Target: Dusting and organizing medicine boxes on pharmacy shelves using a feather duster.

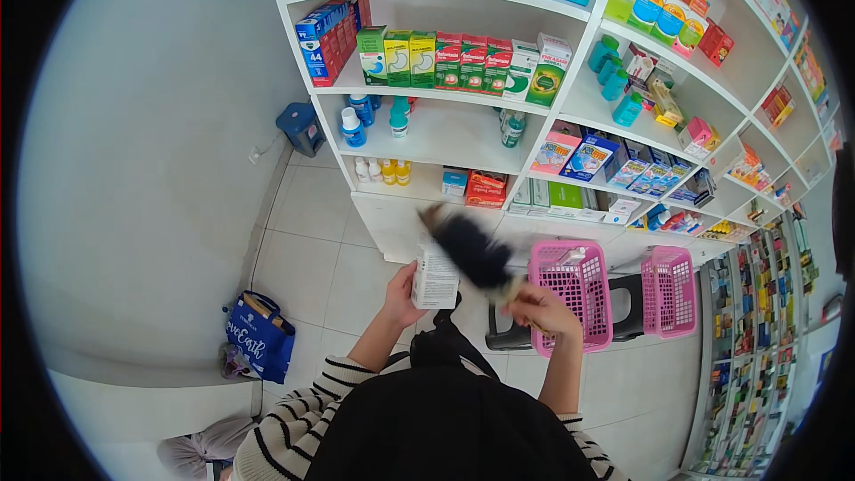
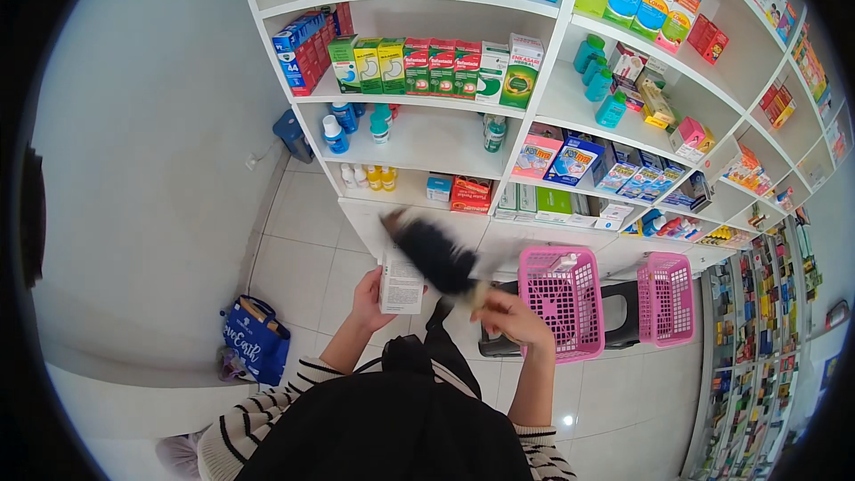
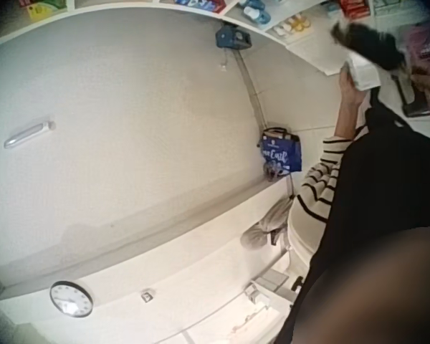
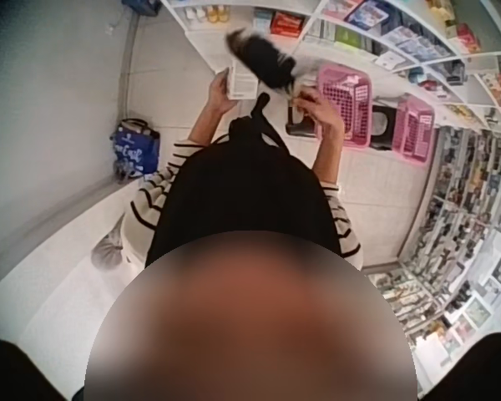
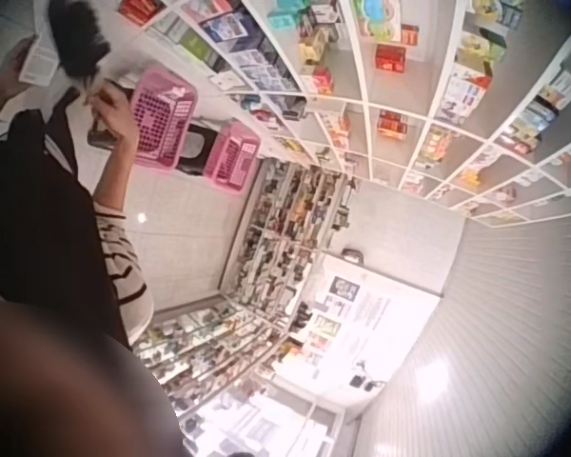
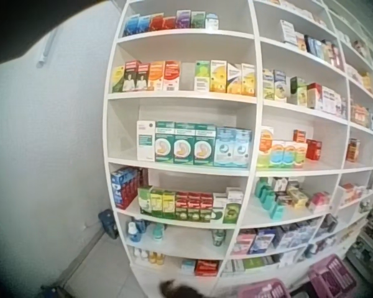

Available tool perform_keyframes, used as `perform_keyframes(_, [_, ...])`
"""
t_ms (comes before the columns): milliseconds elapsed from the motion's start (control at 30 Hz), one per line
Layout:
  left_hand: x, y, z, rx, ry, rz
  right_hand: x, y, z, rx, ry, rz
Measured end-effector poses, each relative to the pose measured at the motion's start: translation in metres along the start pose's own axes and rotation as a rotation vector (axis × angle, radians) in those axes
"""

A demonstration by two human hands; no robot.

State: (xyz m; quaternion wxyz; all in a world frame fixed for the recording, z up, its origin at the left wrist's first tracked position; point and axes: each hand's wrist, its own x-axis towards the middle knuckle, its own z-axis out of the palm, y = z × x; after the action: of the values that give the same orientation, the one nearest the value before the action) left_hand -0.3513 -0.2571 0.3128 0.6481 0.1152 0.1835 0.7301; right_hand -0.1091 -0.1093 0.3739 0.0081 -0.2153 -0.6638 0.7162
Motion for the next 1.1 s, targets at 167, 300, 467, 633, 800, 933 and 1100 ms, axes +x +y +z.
perform_keyframes(167, [-0.004, 0.000, 0.013, -0.225, -0.111, 0.009, 0.007, 0.001, 0.009, 0.003, 0.068, -0.102])
perform_keyframes(300, [-0.002, 0.005, 0.010, 0.200, 0.110, -0.035, 0.010, -0.003, 0.003, -0.252, -0.257, 0.021])
perform_keyframes(467, [-0.003, -0.003, -0.010, -0.061, 0.073, -0.020, 0.019, 0.000, 0.024, 0.060, 0.021, -0.086])
perform_keyframes(633, [-0.012, 0.004, 0.013, 0.124, 0.146, -0.053, 0.008, -0.019, 0.023, -0.301, -0.332, -0.028])
perform_keyframes(800, [-0.012, 0.004, 0.004, -0.034, -0.224, -0.019, 0.001, 0.005, 0.010, 0.204, 0.152, -0.152])
perform_keyframes(933, [-0.015, 0.010, 0.009, 0.172, 0.107, -0.114, 0.001, 0.012, 0.002, 0.311, 0.137, -0.322])
perform_keyframes(1100, [-0.011, 0.004, 0.029, 0.304, 0.226, 0.008, -0.001, 0.006, 0.007, -0.036, -0.053, -0.028])
